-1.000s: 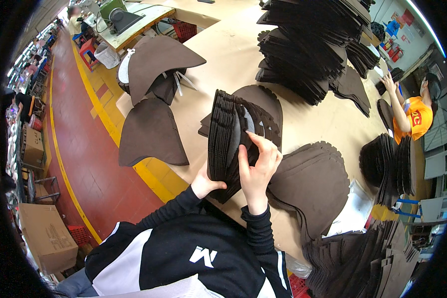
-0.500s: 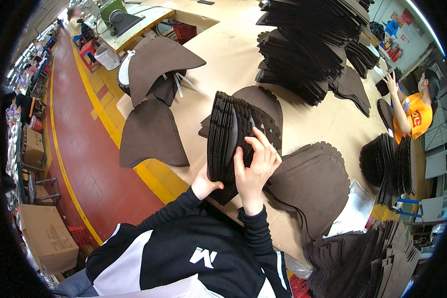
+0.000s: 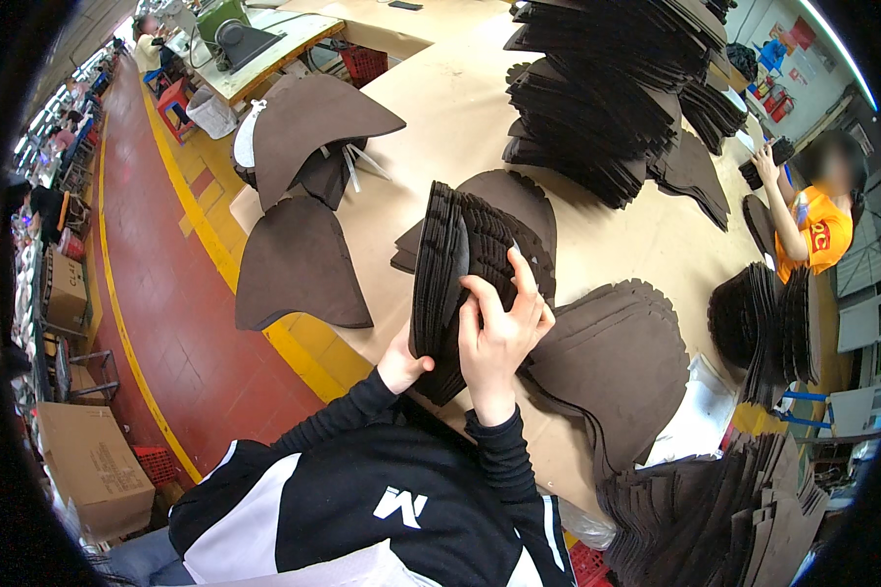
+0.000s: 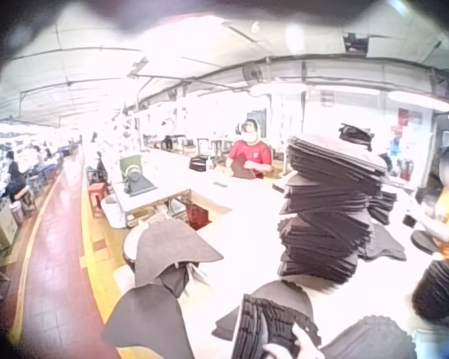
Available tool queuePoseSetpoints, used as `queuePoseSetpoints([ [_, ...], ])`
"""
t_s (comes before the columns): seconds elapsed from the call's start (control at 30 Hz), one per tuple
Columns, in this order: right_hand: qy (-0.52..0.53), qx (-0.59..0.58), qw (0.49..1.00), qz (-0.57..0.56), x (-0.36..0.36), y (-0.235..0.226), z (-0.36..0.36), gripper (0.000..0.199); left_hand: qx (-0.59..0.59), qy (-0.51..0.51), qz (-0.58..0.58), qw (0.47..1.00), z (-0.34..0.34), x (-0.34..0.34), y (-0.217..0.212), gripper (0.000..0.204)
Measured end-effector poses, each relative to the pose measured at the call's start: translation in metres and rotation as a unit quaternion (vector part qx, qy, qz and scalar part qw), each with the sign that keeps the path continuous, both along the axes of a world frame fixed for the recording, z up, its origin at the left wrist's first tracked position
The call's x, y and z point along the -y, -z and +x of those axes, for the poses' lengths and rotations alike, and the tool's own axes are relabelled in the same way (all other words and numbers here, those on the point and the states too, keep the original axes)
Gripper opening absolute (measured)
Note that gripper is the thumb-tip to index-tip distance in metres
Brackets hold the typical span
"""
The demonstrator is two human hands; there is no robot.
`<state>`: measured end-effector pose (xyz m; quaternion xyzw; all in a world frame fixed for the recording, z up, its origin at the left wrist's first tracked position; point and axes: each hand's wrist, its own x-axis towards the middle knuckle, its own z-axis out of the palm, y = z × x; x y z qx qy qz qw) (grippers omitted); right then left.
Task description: The person stacks brown fabric pieces on a table, aligns them, and bundles them with a white strap. The person then places the bundle on the table and continues to handle additional fabric pieces.
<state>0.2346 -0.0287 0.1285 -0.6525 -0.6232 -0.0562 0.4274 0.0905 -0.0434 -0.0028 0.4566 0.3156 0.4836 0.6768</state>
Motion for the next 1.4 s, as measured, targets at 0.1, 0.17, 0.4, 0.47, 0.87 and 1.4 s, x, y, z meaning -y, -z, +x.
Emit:
queuePoseSetpoints([
  [0.1, -0.017, -0.022, 0.999, 0.026, 0.001, -0.008, -0.004, 0.02, -0.024, 0.006, -0.002, 1.0, -0.002, 0.0, 0.001, 0.115],
  [0.17, -0.016, -0.02, 1.0, 0.017, 0.002, -0.009, -0.005, 0.02, -0.063, 0.006, 0.005, 0.998, -0.005, 0.0, 0.006, 0.115],
  [0.4, 0.002, -0.004, 1.0, -0.004, 0.002, -0.003, -0.005, 0.018, 0.004, 0.007, -0.009, 1.0, 0.0, 0.0, 0.001, 0.113],
  [0.47, 0.011, 0.012, 1.0, -0.022, 0.003, -0.003, -0.006, 0.016, -0.005, 0.016, -0.022, 1.0, -0.001, 0.001, 0.0, 0.114],
  [0.87, 0.043, 0.016, 0.999, -0.026, 0.009, -0.012, -0.019, 0.017, -0.124, -0.012, 0.027, 0.992, -0.004, 0.001, 0.011, 0.119],
  [1.4, 0.052, 0.019, 0.998, -0.005, 0.006, -0.008, -0.021, 0.025, -0.129, -0.014, 0.048, 0.99, -0.006, 0.0, 0.019, 0.122],
])
